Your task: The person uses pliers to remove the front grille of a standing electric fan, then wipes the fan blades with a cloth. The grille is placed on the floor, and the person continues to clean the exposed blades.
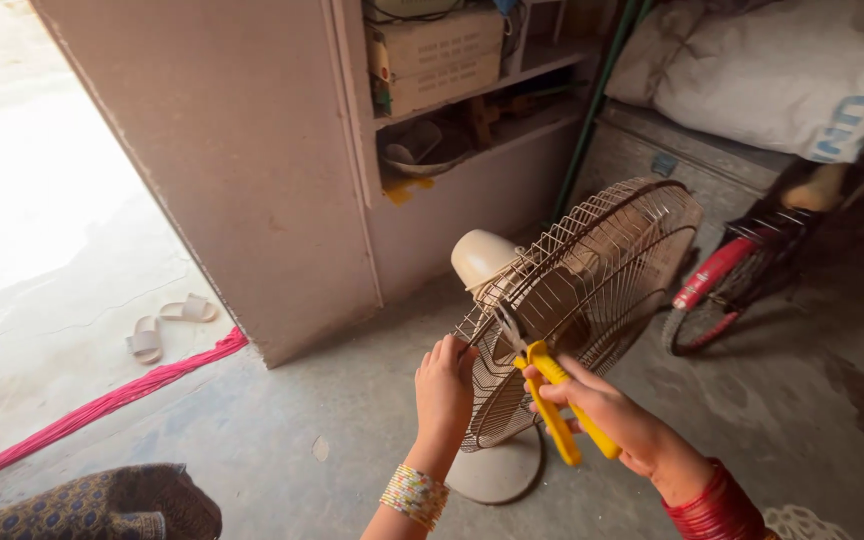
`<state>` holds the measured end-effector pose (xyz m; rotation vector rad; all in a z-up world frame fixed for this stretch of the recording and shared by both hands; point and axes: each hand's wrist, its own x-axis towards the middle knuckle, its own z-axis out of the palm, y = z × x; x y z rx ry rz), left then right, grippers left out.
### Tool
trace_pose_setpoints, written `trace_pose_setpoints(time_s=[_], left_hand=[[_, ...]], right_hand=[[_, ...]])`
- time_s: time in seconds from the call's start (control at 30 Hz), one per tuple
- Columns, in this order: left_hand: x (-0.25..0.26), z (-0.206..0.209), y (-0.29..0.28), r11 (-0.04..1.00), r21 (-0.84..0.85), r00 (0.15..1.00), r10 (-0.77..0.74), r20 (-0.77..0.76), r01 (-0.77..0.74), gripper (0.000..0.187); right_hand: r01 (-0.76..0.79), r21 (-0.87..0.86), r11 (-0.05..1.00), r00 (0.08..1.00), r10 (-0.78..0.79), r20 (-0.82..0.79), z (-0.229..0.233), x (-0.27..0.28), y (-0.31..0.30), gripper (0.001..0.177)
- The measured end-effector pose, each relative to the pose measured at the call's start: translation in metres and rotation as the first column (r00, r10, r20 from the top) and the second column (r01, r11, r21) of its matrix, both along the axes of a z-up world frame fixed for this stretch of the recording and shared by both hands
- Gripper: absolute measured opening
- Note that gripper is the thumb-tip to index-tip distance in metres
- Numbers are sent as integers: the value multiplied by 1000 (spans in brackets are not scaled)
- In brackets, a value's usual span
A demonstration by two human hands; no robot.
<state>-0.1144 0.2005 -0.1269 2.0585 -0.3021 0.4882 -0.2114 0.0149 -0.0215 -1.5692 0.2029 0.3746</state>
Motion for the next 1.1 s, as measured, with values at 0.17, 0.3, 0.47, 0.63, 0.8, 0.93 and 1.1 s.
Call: trace_pose_setpoints(time_s=[0.17, 0.3, 0.47, 0.63, 0.8, 0.93, 1.1], left_hand=[[-9, 3, -8, 998, 57, 1000, 12, 28, -14, 13], [-13, 2, -7, 999, 44, 997, 2, 74, -6, 12], [-13, 3, -8, 999, 40, 997, 5, 74, -8, 14], [-14, 5, -7, 998, 55, 997, 2, 76, -6, 14], [-15, 5, -6, 999, 50, 996, 3, 92, -8, 13], [-15, 5, -7, 999, 38, 996, -2, 90, -2, 13], [-14, 6, -6, 998, 56, 997, 2, 83, -7, 12]], right_hand=[[99, -94, 991, 994, -103, -42, 14, -3, -5, 42], [130, -153, 980, 987, -142, -73, 14, -6, -14, 41], [75, -76, 994, 997, -73, 28, 8, -1, -21, 39], [62, -175, 983, 998, -66, -17, 14, 0, -24, 38], [44, -209, 977, 998, -52, -37, 20, 2, -16, 36], [28, -292, 956, 999, -38, -30, 27, 6, -14, 37], [-2, -279, 960, 996, -24, -88, 38, 12, -17, 37]])
